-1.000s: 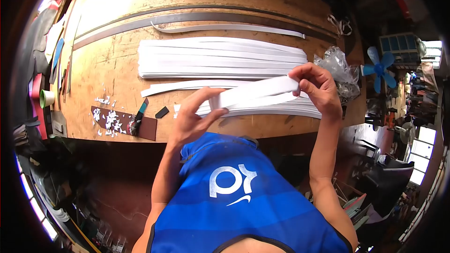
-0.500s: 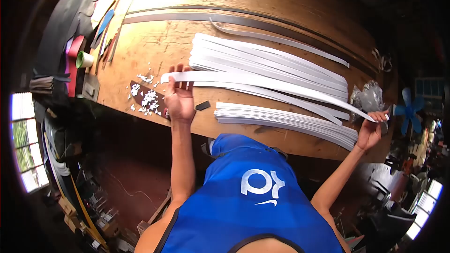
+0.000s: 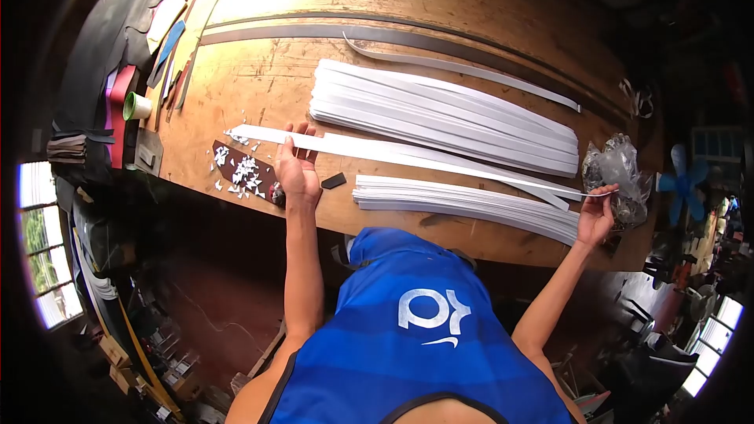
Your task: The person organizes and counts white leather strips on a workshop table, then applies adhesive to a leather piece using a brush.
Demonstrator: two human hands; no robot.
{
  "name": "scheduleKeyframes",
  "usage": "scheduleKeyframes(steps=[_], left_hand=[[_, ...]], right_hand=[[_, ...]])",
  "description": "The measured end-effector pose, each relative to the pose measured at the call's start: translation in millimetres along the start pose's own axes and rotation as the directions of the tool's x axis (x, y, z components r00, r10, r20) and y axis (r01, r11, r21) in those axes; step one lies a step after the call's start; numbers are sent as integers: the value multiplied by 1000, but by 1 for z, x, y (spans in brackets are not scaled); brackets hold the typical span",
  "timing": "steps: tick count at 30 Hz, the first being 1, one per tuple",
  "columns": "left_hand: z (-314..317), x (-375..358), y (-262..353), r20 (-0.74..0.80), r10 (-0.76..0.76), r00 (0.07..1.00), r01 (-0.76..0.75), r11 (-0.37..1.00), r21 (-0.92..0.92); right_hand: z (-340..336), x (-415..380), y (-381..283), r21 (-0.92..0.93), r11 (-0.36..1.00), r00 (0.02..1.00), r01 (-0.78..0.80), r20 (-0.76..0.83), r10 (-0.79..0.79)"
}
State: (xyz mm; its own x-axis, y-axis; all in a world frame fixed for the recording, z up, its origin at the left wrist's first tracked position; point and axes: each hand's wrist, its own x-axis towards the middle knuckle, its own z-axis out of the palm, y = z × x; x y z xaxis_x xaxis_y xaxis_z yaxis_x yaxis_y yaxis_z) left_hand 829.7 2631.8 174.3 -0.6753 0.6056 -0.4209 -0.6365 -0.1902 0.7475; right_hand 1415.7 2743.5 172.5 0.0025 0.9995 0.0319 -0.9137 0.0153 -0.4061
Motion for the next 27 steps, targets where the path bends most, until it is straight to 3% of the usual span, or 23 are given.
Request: scheduleKeyframes(steps=[2,3,4,5,6,7,8,12,16,27], left_hand=[[-5,11,-8,-144,82,986,-58,984,169],[-8,15,-11,-148,83,986,-57,984,171],[-11,21,-15,-172,94,981,-57,977,208],[-11,26,-16,-196,108,975,-59,968,243],[-9,29,-17,-200,109,974,-57,968,245],[-6,33,-19,-182,48,982,-24,991,131],[-4,36,-20,-157,-11,988,13,1000,17],[-9,66,-35,19,-29,999,30,999,-36],[7,89,-51,-117,-8,993,13,999,41],[6,129,-84,-225,27,974,27,972,233]], right_hand=[[-17,2,0,-205,978,976,27,-206,-70],[-25,4,1,-327,945,975,16,-202,-87],[-33,5,1,-326,945,975,13,-204,-84],[-31,8,7,-420,908,939,8,-308,-150],[-21,9,16,-510,860,887,-14,-403,-225],[-10,10,23,-567,822,845,-50,-462,-268],[-11,12,24,-566,822,846,-56,-465,-263],[-28,29,30,-642,759,803,-106,-505,-315],[-63,48,27,-681,717,739,-150,-559,-376],[-126,69,16,-677,690,639,-256,-654,-405]])
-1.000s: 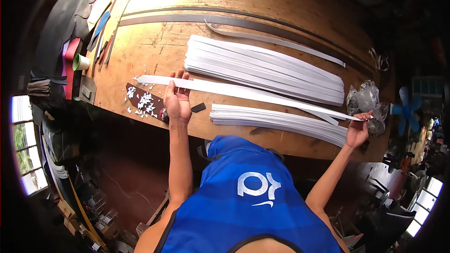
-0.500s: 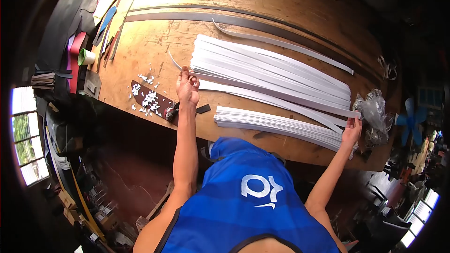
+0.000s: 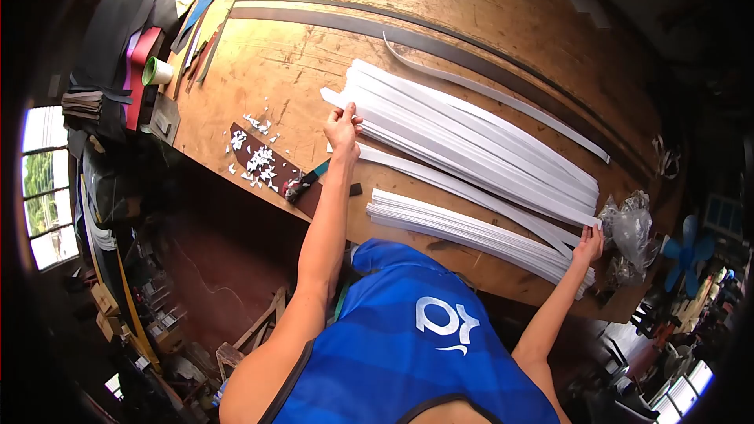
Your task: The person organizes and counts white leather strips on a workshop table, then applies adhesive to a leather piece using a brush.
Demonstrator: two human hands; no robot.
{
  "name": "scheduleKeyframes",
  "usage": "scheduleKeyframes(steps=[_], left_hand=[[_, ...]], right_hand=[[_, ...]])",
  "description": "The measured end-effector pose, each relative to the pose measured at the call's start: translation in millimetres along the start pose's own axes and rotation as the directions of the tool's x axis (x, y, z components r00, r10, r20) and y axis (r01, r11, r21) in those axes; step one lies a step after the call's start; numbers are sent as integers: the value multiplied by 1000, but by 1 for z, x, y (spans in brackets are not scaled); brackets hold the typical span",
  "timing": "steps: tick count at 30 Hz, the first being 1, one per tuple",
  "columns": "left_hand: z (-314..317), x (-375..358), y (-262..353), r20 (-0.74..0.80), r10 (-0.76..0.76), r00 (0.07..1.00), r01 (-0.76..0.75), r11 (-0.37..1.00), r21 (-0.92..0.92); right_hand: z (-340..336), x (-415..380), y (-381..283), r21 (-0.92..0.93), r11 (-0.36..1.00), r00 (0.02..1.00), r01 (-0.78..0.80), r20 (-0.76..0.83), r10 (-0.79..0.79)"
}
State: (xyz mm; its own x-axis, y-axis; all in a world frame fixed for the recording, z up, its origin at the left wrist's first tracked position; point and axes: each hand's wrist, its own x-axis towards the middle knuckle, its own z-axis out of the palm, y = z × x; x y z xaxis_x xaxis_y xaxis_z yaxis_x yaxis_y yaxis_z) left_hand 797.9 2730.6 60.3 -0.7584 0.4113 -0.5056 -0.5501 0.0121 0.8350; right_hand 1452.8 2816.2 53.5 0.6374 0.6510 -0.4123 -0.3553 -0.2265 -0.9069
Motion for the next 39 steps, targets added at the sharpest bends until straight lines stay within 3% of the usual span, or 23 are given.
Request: scheduleKeyframes(steps=[10,12,13,14,15,16,17,18,20,21,23,25,26,28,33,34,39], left_hand=[[-11,16,-7,-37,27,999,-16,960,279],[-11,22,-8,-122,291,949,-214,878,428],[-9,22,-6,-116,287,951,-213,879,428],[2,18,8,-44,514,857,-368,668,647],[11,11,23,84,686,723,-453,378,808],[30,6,35,161,654,739,-511,389,767],[42,19,36,331,607,722,-601,314,735],[54,39,33,536,567,626,-728,177,663],[94,55,32,756,407,513,-829,5,559],[109,60,29,826,302,476,-829,-158,536],[125,92,4,900,192,392,-833,-340,436],[144,93,12,897,9,443,-807,-432,403],[150,92,13,892,19,451,-801,-432,415],[161,95,19,850,-100,517,-822,-336,460],[160,129,5,805,-68,589,-802,-168,572],[157,129,7,827,-27,561,-822,-138,553],[158,120,23,746,-80,661,-749,-136,649]], right_hand=[[-4,11,15,-209,977,991,38,-120,-64],[3,6,11,-250,968,985,32,-156,-73],[7,-3,10,-533,812,932,238,-109,-345],[20,-15,6,-748,537,821,390,19,-570],[34,-28,1,-749,536,821,389,17,-571],[55,-41,-3,-735,461,795,498,174,-581],[72,-50,-6,-703,382,750,600,329,-573],[92,-50,-5,-703,315,740,637,445,-504],[139,-53,-3,-632,226,662,741,635,-398],[165,-54,-1,-561,206,594,802,712,-375],[206,-49,4,-473,85,470,877,806,-359],[226,-27,15,-516,74,518,853,820,-243],[227,-18,19,-535,44,532,844,822,-202],[232,-1,25,-565,0,560,825,818,-132],[222,-3,33,-548,-5,544,836,830,-122],[220,1,32,-513,-12,508,858,853,-119],[218,-11,26,-543,56,545,838,825,-152]])
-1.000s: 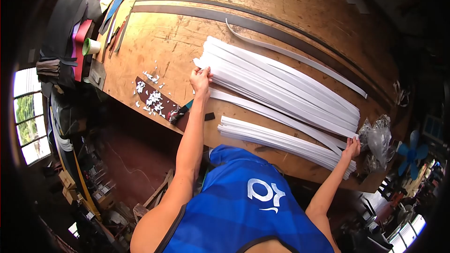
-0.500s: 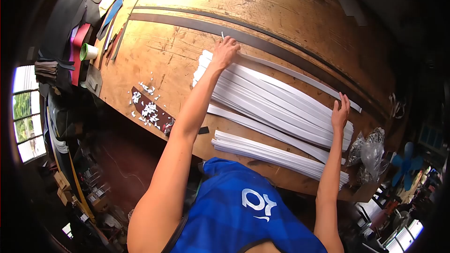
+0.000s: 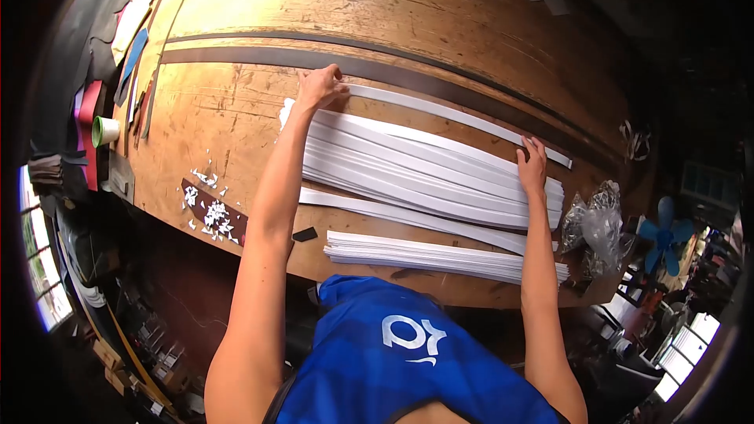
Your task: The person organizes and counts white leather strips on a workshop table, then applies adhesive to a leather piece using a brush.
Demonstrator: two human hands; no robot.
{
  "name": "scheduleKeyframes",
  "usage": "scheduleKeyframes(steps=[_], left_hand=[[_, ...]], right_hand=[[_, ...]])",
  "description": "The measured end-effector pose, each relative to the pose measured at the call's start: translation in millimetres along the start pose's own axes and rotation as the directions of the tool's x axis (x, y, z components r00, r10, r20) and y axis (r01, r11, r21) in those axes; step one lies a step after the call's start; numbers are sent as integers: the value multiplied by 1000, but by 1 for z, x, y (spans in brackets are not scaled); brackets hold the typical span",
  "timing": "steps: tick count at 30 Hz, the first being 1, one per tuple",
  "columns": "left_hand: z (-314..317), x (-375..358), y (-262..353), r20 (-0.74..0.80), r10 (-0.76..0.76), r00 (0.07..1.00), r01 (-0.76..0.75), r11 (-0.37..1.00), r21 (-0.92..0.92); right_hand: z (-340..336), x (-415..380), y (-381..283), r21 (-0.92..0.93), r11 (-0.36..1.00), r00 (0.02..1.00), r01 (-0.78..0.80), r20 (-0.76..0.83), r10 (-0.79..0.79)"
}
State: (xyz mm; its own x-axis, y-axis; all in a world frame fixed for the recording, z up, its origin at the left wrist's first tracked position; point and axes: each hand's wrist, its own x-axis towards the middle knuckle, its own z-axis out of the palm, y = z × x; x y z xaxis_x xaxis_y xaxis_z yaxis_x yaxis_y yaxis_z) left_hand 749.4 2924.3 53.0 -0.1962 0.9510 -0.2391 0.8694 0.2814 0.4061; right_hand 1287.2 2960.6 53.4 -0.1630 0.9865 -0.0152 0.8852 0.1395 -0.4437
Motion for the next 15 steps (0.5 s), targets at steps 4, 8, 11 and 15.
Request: scheduleKeyframes(steps=[4,8,11,15], left_hand=[[1,-4,-9,-155,105,982,-85,987,133],[-1,-5,-17,-261,209,942,-165,969,183],[-5,-9,-24,-343,234,910,-227,972,60],[-24,-37,-38,-428,136,894,-200,974,-108]], right_hand=[[8,-3,9,-28,1000,999,-4,-44,3],[6,-9,11,50,997,995,-59,-71,62],[-3,-14,13,75,996,987,-56,-148,66],[-35,-30,24,95,990,955,-105,-267,126]])
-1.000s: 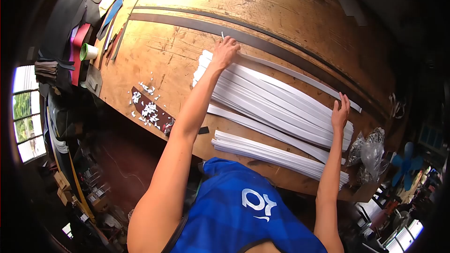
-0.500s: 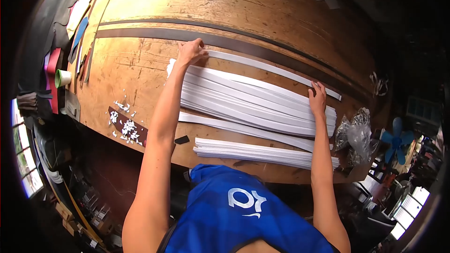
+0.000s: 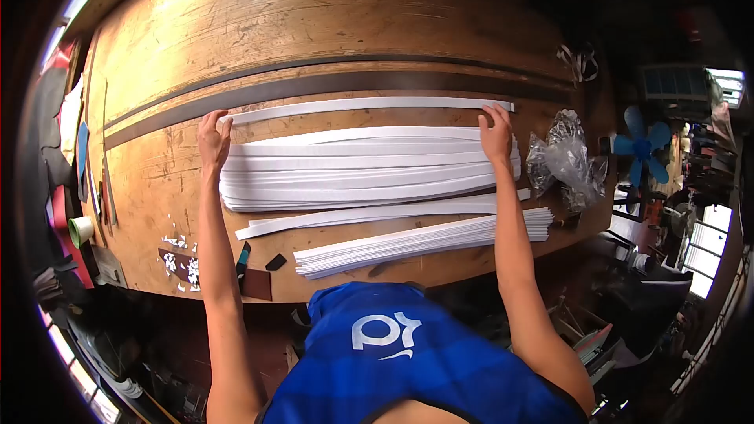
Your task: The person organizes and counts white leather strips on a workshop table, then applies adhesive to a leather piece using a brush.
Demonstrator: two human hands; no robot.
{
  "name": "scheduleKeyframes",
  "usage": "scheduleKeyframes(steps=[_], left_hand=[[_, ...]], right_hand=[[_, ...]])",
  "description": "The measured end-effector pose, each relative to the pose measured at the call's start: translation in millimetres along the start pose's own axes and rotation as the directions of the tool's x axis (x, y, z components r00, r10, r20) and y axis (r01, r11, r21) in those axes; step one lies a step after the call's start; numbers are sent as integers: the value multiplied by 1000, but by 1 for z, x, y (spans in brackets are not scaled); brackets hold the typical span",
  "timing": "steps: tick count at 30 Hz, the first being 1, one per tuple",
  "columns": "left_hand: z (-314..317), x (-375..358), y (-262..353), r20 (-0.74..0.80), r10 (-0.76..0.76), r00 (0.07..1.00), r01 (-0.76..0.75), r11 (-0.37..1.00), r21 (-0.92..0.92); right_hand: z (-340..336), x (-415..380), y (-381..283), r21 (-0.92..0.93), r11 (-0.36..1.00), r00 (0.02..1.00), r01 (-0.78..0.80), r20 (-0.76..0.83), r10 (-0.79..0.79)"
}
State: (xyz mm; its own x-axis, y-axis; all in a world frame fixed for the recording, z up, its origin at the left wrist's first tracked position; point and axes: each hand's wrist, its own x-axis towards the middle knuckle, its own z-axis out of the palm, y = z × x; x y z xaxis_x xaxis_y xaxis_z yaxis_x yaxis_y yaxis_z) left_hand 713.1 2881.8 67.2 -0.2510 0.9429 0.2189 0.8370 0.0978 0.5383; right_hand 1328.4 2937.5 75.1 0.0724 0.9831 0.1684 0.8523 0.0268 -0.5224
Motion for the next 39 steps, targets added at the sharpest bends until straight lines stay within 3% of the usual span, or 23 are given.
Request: scheduleKeyframes(steps=[1,3,5,7,9,11,15,16,17,19,22,29,32,39], left_hand=[[-11,-9,-1,4,-7,1000,6,1000,22],[-37,-29,-7,23,-261,965,262,956,-131],[-55,-54,-11,-26,-276,961,272,956,-108],[-71,-81,-13,-10,-325,946,321,938,-135],[-79,-107,-9,-3,-357,934,353,925,-141],[-78,-126,4,30,-377,926,375,906,-198],[-51,-154,48,124,-187,974,209,959,-190],[-44,-158,60,119,-38,992,53,991,-120],[-37,-161,70,127,110,986,-104,993,-48],[-21,-166,88,240,201,950,-210,977,16],[1,-170,99,303,296,906,-337,937,91],[19,-167,99,342,313,886,-370,922,114],[20,-166,100,346,304,888,-360,926,109],[17,-166,102,334,299,894,-349,932,99]], right_hand=[[-12,-5,7,31,999,999,-12,-40,14],[-37,-19,18,8,999,995,-48,-89,49],[-49,-42,52,101,990,980,-101,-164,116],[-73,-68,41,120,967,962,-223,-131,238],[-79,-96,32,160,959,962,-234,-104,252],[-78,-118,7,11,972,972,-235,13,235],[-55,-151,-25,76,978,976,-195,112,186],[-46,-156,-35,123,971,975,-203,121,188],[-37,-163,-45,136,971,976,-196,124,179],[-20,-176,-67,260,904,930,-341,237,282],[7,-195,-87,341,878,920,-338,315,232],[25,-207,-134,441,814,890,-377,414,188],[26,-206,-139,361,853,861,-376,476,178],[24,-208,-132,386,844,871,-371,460,172]])
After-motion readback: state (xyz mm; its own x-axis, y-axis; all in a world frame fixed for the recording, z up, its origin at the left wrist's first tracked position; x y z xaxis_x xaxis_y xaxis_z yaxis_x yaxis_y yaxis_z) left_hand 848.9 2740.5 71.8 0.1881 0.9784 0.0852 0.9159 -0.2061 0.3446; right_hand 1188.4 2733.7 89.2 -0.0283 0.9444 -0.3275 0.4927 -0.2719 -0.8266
